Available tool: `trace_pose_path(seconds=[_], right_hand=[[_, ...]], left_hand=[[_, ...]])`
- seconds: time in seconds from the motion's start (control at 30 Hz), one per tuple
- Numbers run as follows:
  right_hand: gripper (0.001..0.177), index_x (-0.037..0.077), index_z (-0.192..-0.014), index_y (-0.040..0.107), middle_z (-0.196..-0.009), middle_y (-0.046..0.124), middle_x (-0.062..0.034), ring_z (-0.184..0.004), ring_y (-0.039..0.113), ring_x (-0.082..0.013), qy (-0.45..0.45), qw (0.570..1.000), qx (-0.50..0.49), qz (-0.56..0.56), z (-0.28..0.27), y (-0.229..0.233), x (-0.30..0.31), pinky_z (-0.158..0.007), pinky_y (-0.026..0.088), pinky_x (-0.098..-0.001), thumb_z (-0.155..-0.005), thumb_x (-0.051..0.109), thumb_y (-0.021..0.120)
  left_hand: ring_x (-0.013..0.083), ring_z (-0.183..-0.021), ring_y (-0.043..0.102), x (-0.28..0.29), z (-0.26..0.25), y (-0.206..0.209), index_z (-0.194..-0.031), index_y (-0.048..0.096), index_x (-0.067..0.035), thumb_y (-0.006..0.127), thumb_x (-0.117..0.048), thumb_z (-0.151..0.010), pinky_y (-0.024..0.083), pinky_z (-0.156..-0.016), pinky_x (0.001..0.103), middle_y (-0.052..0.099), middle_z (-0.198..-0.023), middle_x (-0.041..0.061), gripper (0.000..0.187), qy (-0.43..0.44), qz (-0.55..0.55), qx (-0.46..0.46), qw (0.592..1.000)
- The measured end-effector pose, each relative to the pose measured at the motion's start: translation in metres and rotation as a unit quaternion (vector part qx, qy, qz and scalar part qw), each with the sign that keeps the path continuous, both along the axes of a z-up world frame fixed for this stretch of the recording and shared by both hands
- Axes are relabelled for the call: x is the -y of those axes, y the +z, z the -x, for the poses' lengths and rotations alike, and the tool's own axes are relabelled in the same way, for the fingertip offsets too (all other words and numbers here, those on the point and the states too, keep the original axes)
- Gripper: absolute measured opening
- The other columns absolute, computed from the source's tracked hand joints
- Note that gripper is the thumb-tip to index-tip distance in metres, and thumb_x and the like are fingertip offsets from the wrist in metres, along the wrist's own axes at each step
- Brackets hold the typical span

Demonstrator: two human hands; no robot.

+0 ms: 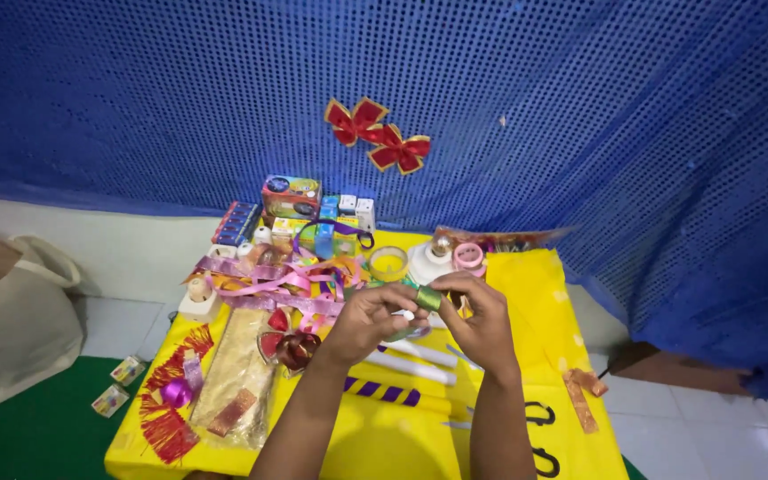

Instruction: The person is applying double-sided tape to various ribbons and paper strips as part of a handicraft project.

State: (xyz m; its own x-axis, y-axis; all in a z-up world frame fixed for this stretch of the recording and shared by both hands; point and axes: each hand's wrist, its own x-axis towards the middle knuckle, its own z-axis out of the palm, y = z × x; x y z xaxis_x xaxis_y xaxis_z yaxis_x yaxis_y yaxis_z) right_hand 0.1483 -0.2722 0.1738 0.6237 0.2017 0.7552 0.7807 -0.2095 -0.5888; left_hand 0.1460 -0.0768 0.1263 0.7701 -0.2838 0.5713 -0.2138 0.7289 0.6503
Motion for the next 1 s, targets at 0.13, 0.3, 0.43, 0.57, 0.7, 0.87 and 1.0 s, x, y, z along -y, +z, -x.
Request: trace_pose_path(seconds=[0.13, 0.3, 0.43, 0.57, 0.7, 0.87, 1.0], right_hand=[[0.023, 0.005, -0.095, 0.077, -0.091, 0.077, -0.0084, -0.071, 0.063, -0.0120, -0.034, 0.998, -0.008, -0.045, 0.005, 0.003, -0.009, -0.061, 0.051, -0.0243, -0.084, -0.012, 0.068], [0.025, 0.002, -0.098, 0.076, -0.095, 0.075, -0.0136, -0.083, 0.068, -0.0181, -0.024, 0.997, -0.042, -0.067, 0.006, -0.016, -0.016, -0.072, 0.057, -0.0298, -0.080, -0.014, 0.070], [0.031, 0.004, -0.099, 0.076, -0.099, 0.076, -0.0125, -0.088, 0.071, -0.0218, -0.032, 0.993, -0.107, -0.033, 0.016, -0.030, -0.028, -0.075, 0.059, -0.0309, -0.078, -0.016, 0.065], [0.036, 0.007, -0.100, 0.076, -0.105, 0.077, -0.0096, -0.096, 0.073, -0.0207, -0.034, 0.984, -0.173, 0.029, 0.015, -0.072, -0.035, -0.080, 0.058, -0.0295, -0.076, -0.012, 0.059], [0.031, 0.010, -0.101, 0.077, -0.107, 0.077, -0.0073, -0.098, 0.074, -0.0211, -0.027, 0.965, -0.217, 0.142, 0.016, -0.099, -0.051, -0.084, 0.061, -0.0313, -0.079, -0.004, 0.060], [0.025, 0.010, -0.105, 0.076, -0.109, 0.077, -0.0081, -0.101, 0.073, -0.0236, -0.017, 0.966, -0.187, 0.179, 0.007, -0.084, -0.083, -0.091, 0.060, -0.0352, -0.085, 0.001, 0.064], [0.034, 0.008, -0.107, 0.073, -0.114, 0.072, -0.0095, -0.108, 0.070, -0.0233, -0.002, 0.990, -0.078, 0.113, 0.000, -0.022, -0.113, -0.096, 0.059, -0.0326, -0.080, -0.006, 0.058]], left_hand=[[0.0307, -0.108, 0.071, -0.012, 0.000, -0.040, -0.106, 0.067, 0.012, 0.072, 0.004, -0.091, 0.062, -0.094, 0.048, 0.064, -0.127, 0.030, 0.018, 0.041, -0.031, -0.017, 0.999], [0.0304, -0.109, 0.073, -0.026, 0.031, -0.071, -0.106, 0.067, 0.014, 0.073, 0.003, -0.091, 0.062, -0.094, 0.048, 0.065, -0.131, 0.028, 0.020, 0.104, -0.060, -0.081, 0.989], [0.0302, -0.109, 0.073, -0.044, 0.058, -0.098, -0.106, 0.069, 0.014, 0.075, 0.003, -0.090, 0.062, -0.094, 0.050, 0.066, -0.130, 0.027, 0.020, 0.142, -0.104, -0.109, 0.978], [0.0255, -0.109, 0.075, -0.058, 0.094, -0.106, -0.108, 0.077, 0.005, 0.076, -0.008, -0.089, 0.063, -0.092, 0.040, 0.074, -0.121, 0.016, 0.023, 0.209, -0.254, -0.181, 0.927], [0.0214, -0.117, 0.074, -0.064, 0.120, -0.123, -0.110, 0.081, -0.005, 0.076, -0.016, -0.090, 0.063, -0.100, 0.033, 0.077, -0.123, 0.009, 0.024, 0.229, -0.315, -0.231, 0.891], [0.0251, -0.123, 0.070, -0.070, 0.135, -0.115, -0.111, 0.080, -0.006, 0.073, -0.022, -0.092, 0.062, -0.103, 0.037, 0.075, -0.127, 0.010, 0.027, 0.216, -0.286, -0.218, 0.908], [0.0197, -0.113, 0.075, -0.071, 0.133, -0.119, -0.108, 0.081, -0.007, 0.074, -0.020, -0.091, 0.063, -0.097, 0.032, 0.077, -0.123, 0.008, 0.022, 0.232, -0.340, -0.205, 0.888]])
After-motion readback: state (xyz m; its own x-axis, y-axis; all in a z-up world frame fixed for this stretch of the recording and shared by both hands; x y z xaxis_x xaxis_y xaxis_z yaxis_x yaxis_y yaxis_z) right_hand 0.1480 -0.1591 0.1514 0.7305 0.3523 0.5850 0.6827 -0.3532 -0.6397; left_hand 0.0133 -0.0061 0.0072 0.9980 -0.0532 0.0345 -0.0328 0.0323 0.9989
